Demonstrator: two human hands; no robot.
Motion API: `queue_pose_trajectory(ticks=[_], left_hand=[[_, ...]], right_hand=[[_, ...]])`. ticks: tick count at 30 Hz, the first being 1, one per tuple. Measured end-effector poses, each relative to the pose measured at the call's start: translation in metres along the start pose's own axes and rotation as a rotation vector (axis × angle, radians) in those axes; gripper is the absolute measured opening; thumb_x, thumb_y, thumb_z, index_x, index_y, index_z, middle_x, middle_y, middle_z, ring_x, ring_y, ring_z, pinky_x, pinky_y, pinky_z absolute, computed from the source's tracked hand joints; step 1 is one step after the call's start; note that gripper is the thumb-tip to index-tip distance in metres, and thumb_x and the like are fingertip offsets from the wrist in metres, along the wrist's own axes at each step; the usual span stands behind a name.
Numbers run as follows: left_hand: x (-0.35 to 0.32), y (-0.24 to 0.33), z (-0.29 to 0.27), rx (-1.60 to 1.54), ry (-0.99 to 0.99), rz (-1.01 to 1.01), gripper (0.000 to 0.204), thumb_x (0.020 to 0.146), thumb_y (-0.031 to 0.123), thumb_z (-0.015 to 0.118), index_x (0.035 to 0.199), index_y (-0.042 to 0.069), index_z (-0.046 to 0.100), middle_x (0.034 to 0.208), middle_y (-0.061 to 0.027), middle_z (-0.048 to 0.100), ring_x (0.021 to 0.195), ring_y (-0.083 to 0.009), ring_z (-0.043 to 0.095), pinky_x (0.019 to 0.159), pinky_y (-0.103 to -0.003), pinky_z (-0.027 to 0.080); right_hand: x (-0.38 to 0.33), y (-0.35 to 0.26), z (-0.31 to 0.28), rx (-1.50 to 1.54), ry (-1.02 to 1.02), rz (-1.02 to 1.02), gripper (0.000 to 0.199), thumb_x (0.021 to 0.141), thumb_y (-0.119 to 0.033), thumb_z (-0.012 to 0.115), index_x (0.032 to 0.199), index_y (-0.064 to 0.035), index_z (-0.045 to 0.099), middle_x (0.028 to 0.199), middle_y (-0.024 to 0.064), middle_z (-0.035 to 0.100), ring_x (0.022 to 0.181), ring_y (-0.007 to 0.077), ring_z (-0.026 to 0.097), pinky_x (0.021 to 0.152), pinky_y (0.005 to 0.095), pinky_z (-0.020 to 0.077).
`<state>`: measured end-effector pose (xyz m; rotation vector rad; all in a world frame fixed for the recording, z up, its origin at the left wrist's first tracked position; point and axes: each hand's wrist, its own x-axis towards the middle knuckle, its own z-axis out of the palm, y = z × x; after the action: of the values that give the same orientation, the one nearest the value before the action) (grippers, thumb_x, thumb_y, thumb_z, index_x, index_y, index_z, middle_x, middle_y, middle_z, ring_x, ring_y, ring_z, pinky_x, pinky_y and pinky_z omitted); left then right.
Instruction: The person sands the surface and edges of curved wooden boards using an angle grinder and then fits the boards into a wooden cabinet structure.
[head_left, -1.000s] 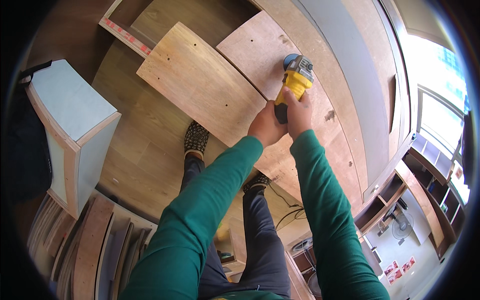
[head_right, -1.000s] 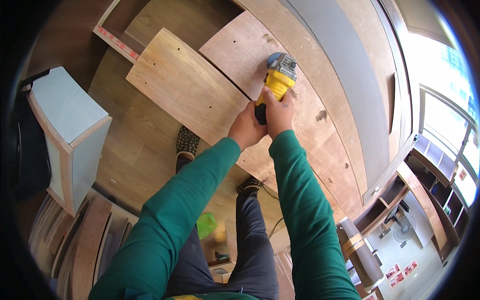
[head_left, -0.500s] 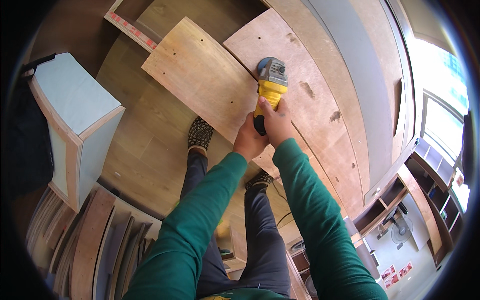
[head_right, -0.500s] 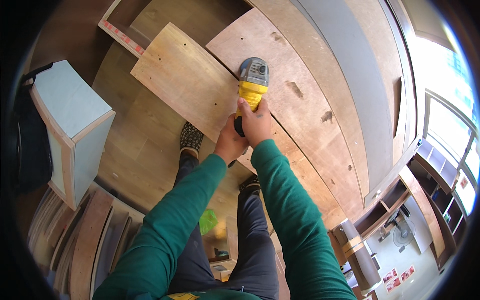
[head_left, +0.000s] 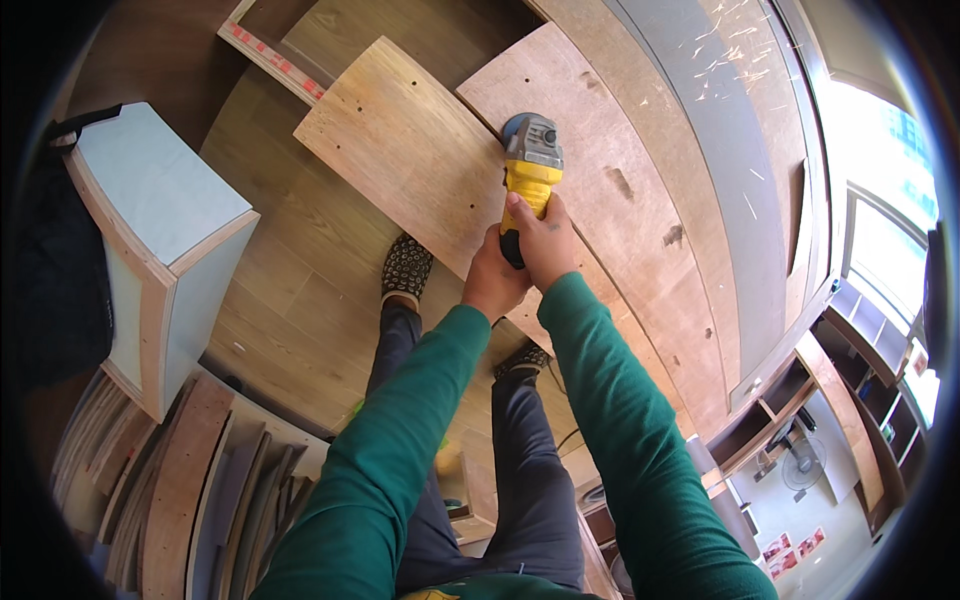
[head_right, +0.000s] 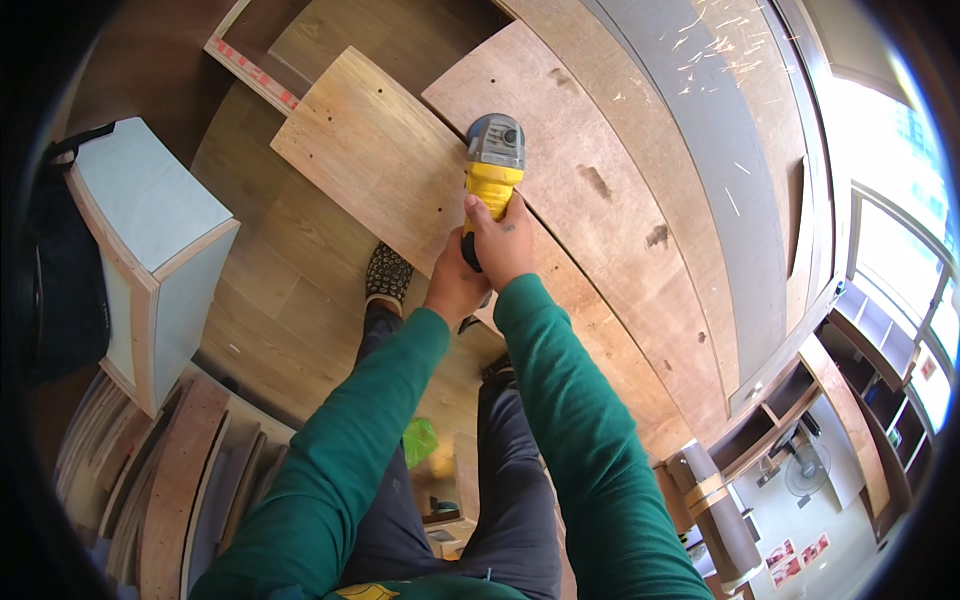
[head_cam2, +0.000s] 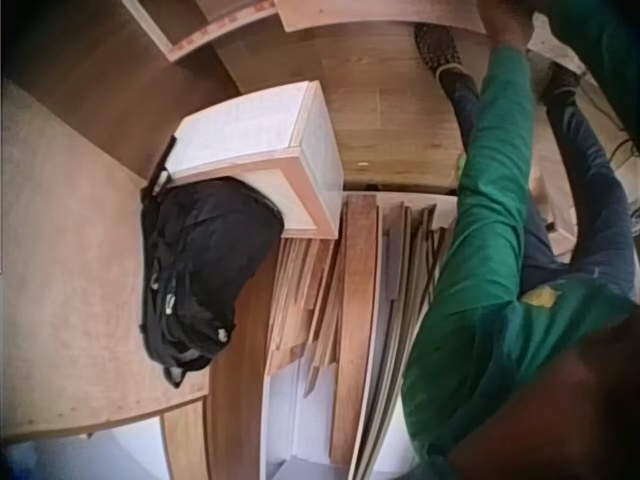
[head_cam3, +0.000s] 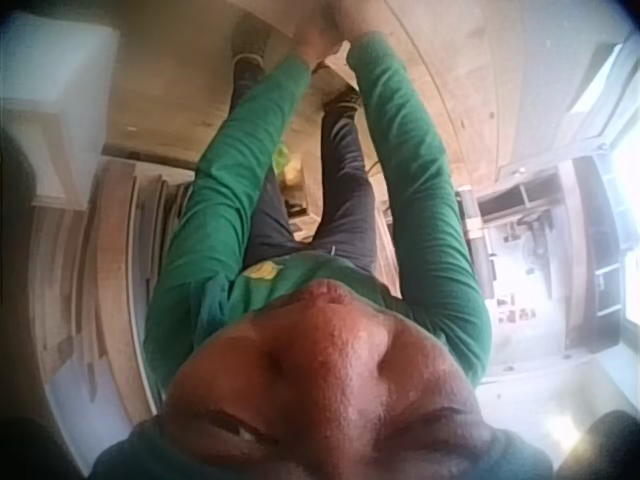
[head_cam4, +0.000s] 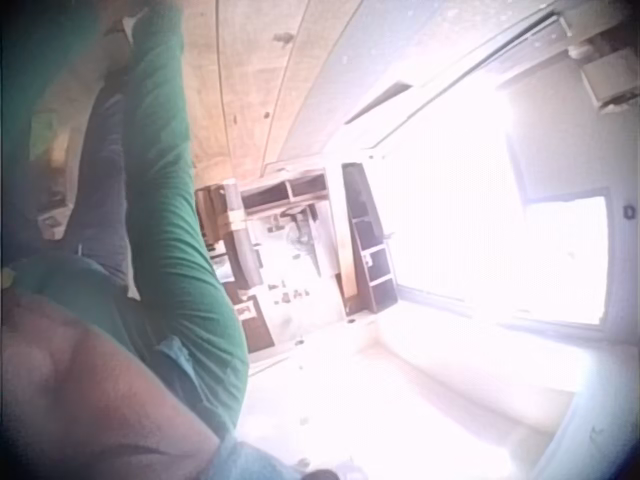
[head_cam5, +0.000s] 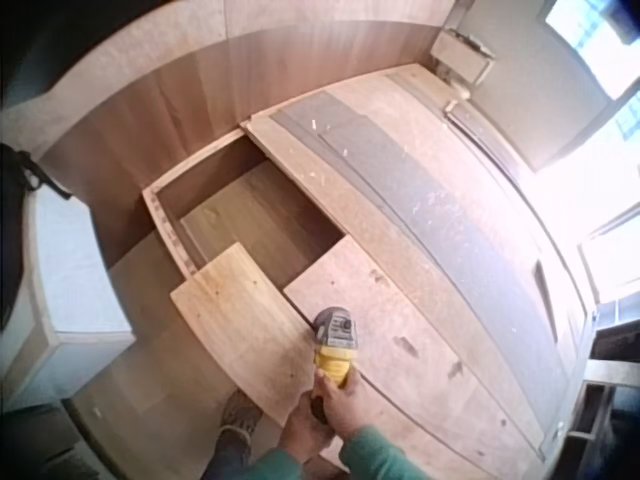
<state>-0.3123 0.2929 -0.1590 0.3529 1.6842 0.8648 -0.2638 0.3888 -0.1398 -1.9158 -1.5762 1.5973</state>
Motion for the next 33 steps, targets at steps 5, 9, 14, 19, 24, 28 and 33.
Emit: queue_pose_trajectory(ticks=[5, 9, 14, 19, 24, 28, 33], left_hand=[[0.0, 0.001, 0.001, 0.005, -0.024, 0.035, 0.064, 0.078, 0.022, 0.086, 0.128, 0.001, 0.052, 0.111, -0.0209, 0.071, 0.105, -0.0342, 0.071, 0.088, -0.042, 0.055], [-0.003, 0.004, 0.004, 0.037, -0.021, 0.049, 0.063, 0.078, 0.022, 0.085, 0.127, 0.0, 0.052, 0.108, -0.0219, 0.071, 0.104, -0.0353, 0.071, 0.087, -0.042, 0.056], [0.001, 0.01, -0.004, 0.007, -0.02, 0.02, 0.063, 0.078, 0.022, 0.085, 0.127, 0.001, 0.052, 0.107, -0.0203, 0.072, 0.102, -0.0363, 0.072, 0.087, -0.042, 0.056], [-0.003, -0.002, 0.0, 0.039, -0.009, 0.076, 0.062, 0.078, 0.025, 0.086, 0.123, 0.0, 0.052, 0.107, -0.0223, 0.071, 0.1, -0.0382, 0.071, 0.085, -0.044, 0.056], [0.001, 0.01, -0.005, 0.024, -0.002, 0.047, 0.06, 0.078, 0.024, 0.085, 0.123, 0.001, 0.054, 0.107, -0.0216, 0.071, 0.1, -0.0366, 0.072, 0.086, -0.043, 0.056], [0.001, 0.009, -0.006, -0.019, -0.041, 0.022, 0.062, 0.078, 0.028, 0.086, 0.124, 0.001, 0.053, 0.11, -0.0231, 0.071, 0.104, -0.0397, 0.07, 0.088, -0.045, 0.055], [-0.016, 0.002, 0.005, 0.084, -0.052, 0.023, 0.065, 0.077, 0.031, 0.086, 0.124, 0.002, 0.053, 0.11, -0.0246, 0.071, 0.109, -0.0421, 0.069, 0.091, -0.047, 0.055]], right_hand=[[0.001, 0.009, -0.002, 0.052, 0.04, 0.023, 0.045, 0.096, -0.034, 0.074, 0.118, 0.0038, 0.064, 0.103, 0.0121, 0.071, 0.093, 0.0191, 0.067, 0.084, 0.0349, 0.0528], [0.002, 0.012, -0.007, 0.025, 0.049, 0.056, 0.044, 0.096, -0.034, 0.074, 0.117, 0.0036, 0.064, 0.102, 0.0117, 0.071, 0.093, 0.0184, 0.067, 0.084, 0.0346, 0.0529], [0.005, 0.004, 0.001, 0.016, 0.062, 0.001, 0.046, 0.093, -0.036, 0.075, 0.114, 0.0029, 0.063, 0.101, 0.0197, 0.073, 0.093, 0.0299, 0.071, 0.084, 0.0398, 0.054], [-0.003, 0.008, -0.003, 0.036, 0.065, 0.059, 0.043, 0.095, -0.032, 0.074, 0.115, 0.0037, 0.064, 0.102, 0.0122, 0.071, 0.092, 0.0191, 0.067, 0.083, 0.0352, 0.0529], [0.004, 0.002, 0.002, 0.021, 0.072, 0.034, 0.049, 0.092, -0.037, 0.075, 0.116, 0.0033, 0.063, 0.104, 0.0209, 0.072, 0.096, 0.0315, 0.07, 0.086, 0.0398, 0.0534], [0.007, 0.012, 0.003, 0.022, 0.066, 0.026, 0.047, 0.093, -0.035, 0.075, 0.118, 0.0027, 0.064, 0.105, 0.0193, 0.072, 0.097, 0.0294, 0.07, 0.086, 0.0389, 0.0534], [-0.013, 0.023, -0.007, 0.148, 0.092, 0.047, 0.041, 0.096, -0.031, 0.074, 0.116, 0.0035, 0.065, 0.101, 0.0108, 0.071, 0.091, 0.0175, 0.066, 0.082, 0.0338, 0.0527]])
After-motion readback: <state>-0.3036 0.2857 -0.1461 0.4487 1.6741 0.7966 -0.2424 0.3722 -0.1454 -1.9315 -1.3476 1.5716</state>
